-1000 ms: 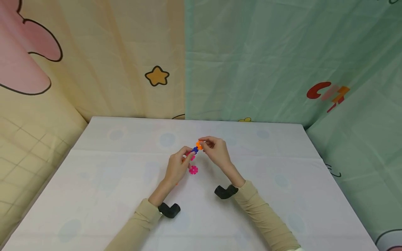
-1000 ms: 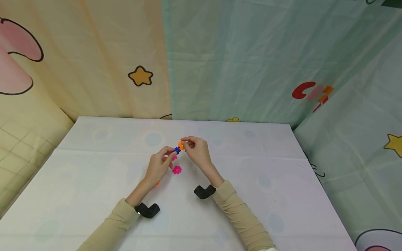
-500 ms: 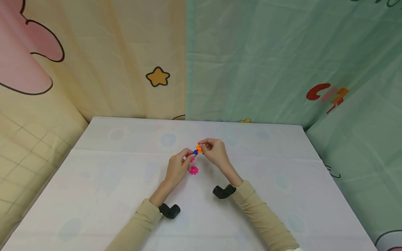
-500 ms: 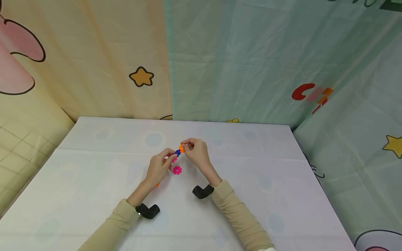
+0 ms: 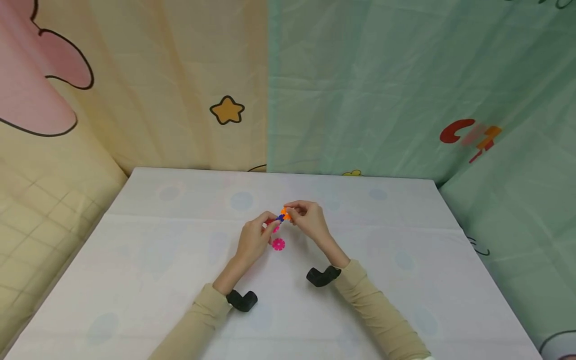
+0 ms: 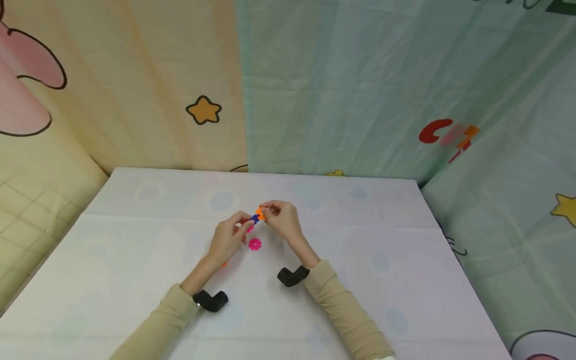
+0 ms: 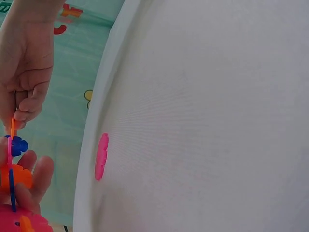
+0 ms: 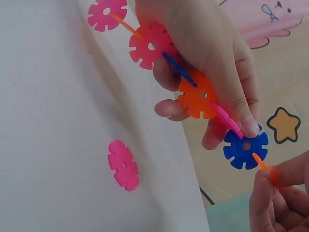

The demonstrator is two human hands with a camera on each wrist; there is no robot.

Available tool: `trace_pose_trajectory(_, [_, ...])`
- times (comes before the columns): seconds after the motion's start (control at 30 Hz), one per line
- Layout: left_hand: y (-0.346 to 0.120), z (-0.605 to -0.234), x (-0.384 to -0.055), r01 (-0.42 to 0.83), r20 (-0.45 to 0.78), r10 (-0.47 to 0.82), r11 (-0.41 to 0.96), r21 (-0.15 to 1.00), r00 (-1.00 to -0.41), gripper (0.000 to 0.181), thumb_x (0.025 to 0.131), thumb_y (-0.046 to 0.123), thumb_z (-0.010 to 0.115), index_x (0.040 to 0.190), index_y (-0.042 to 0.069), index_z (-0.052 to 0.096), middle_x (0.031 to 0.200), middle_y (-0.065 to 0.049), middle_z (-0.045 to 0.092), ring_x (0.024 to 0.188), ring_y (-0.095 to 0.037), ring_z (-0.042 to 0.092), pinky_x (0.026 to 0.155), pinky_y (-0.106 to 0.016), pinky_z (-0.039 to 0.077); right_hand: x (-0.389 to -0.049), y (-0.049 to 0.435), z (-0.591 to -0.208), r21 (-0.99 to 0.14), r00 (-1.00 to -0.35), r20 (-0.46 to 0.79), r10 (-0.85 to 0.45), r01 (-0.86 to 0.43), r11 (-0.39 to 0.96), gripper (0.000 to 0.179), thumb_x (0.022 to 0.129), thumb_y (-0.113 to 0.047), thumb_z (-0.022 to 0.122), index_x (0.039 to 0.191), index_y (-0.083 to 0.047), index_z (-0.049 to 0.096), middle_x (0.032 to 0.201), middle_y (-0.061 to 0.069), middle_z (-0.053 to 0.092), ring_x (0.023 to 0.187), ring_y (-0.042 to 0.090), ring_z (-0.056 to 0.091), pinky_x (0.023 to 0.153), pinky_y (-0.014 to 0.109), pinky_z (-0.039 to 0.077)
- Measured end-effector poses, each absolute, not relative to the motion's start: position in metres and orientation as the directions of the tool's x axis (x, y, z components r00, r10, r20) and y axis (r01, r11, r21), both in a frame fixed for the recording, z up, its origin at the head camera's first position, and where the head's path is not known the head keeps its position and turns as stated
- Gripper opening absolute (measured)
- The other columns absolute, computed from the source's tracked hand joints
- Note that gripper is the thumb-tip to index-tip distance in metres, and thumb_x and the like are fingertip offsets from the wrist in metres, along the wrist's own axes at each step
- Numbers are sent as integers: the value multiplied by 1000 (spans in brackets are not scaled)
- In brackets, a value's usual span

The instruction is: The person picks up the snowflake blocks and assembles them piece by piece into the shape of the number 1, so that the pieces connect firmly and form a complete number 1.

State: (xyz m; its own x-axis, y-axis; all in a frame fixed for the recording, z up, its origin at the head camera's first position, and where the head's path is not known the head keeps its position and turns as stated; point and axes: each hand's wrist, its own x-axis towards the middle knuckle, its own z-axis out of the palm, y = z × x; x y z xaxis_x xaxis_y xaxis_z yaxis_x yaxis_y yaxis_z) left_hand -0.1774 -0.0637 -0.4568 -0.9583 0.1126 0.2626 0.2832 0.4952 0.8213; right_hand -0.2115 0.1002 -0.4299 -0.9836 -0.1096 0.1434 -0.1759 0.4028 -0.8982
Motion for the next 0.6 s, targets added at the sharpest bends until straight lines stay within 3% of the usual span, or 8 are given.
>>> trace_pose_trajectory(0.13, [-64, -456, -177, 245, 221, 108, 506, 827, -969, 16, 92, 22, 65, 106, 15, 66, 79, -2, 65, 48, -16, 57, 44, -22, 38, -213, 106, -431, -918, -983, 86, -160, -141, 370, 19, 92, -13, 64, 105, -1, 72, 84, 18, 71, 72, 37, 67, 63, 24, 56])
trace_pose_trajectory(0.33, [-66, -452, -175, 212, 181, 110, 530, 821, -977, 20, 93, 26, 64, 110, 15, 65, 81, -3, 66, 52, -14, 58, 46, -22, 38, -215, 110, -431, -923, -981, 15, -195, -89, 374, 23, 94, -15, 59, 112, -4, 70, 101, 17, 71, 83, 37, 67, 72, 25, 57])
trace_pose_trajectory(0.6, [-63, -450, -176, 211, 190, 98, 585, 783, -977, 26, 93, 26, 64, 115, 15, 63, 84, -3, 66, 50, -11, 48, 47, -21, 36, -215, 109, -432, -928, -986, 20, -166, -80, 363, 23, 90, -13, 64, 109, -2, 70, 84, 17, 70, 80, 40, 65, 75, 38, 57])
